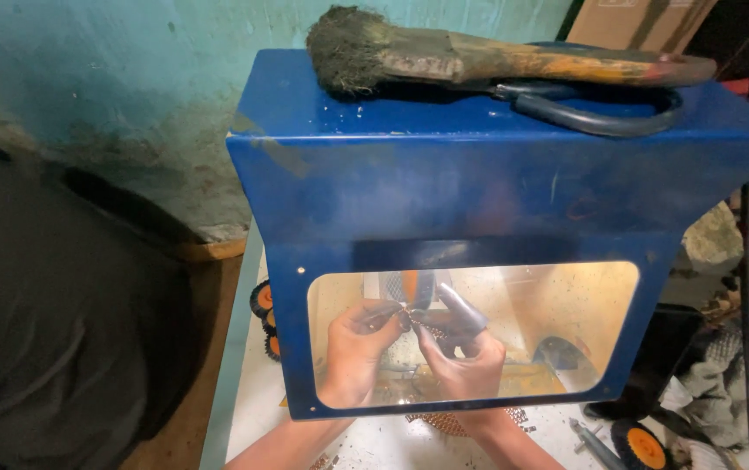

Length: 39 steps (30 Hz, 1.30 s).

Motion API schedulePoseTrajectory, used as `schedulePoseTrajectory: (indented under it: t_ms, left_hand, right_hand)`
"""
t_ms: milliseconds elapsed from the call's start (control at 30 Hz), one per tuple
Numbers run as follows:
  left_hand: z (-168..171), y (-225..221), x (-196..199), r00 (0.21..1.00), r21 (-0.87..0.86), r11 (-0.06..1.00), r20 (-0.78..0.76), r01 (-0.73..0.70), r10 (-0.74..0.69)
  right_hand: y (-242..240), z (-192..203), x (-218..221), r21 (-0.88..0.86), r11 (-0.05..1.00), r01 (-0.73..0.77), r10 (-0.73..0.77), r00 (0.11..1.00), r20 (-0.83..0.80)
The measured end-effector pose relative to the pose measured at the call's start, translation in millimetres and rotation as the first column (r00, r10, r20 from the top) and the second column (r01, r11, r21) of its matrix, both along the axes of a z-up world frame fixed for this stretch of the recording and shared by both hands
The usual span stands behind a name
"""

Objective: Polishing a metal chain using a bench-mounted polishing machine with a protective hood.

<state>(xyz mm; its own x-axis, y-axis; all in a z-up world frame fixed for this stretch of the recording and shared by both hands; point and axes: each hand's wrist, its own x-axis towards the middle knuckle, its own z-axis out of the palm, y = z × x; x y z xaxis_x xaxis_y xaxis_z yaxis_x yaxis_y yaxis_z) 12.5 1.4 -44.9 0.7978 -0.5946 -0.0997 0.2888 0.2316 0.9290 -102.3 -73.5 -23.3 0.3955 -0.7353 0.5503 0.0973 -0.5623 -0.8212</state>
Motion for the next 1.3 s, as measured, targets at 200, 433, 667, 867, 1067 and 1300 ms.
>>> schedulePoseTrajectory:
  t_ms: [200, 433, 667, 867, 1067, 1300]
  left_hand:
    - [6.8, 10.7, -1.0, 0.992, -0.037, 0.997, 0.107, 0.065, -0.061]
    - [4.9, 6.8, 0.0, 0.978, -0.032, 0.996, 0.194, 0.084, -0.076]
    - [11.6, -7.2, -1.4, 1.000, 0.125, 0.992, 0.021, 0.005, -0.007]
    - [10.1, -13.5, -5.5, 0.964, -0.074, 0.997, -0.266, -0.004, -0.016]
    - [7.0, -8.4, -3.6, 0.954, -0.126, 0.992, -0.296, 0.007, -0.044]
    - [-9.4, -1.8, -2.4, 0.992, -0.267, 0.961, -0.074, 0.078, -0.101]
  right_hand:
    - [0.5, 0.4, -8.9, -0.043, 0.998, -0.051, 0.051, 0.999, -0.002]
    - [-5.1, 1.0, -12.0, 0.016, 1.000, -0.025, 0.026, 0.998, -0.061]
    - [-11.1, -0.8, -4.4, 0.046, 0.995, 0.093, -0.090, 0.994, -0.067]
    - [-11.2, -10.1, -0.8, -0.020, 0.993, 0.113, -0.115, 0.988, -0.101]
    - [-5.4, -5.8, -0.1, -0.037, 0.997, 0.073, -0.075, 0.995, -0.059]
    - [-1.6, 0.9, -8.8, -0.192, 0.981, -0.021, 0.033, 0.998, 0.059]
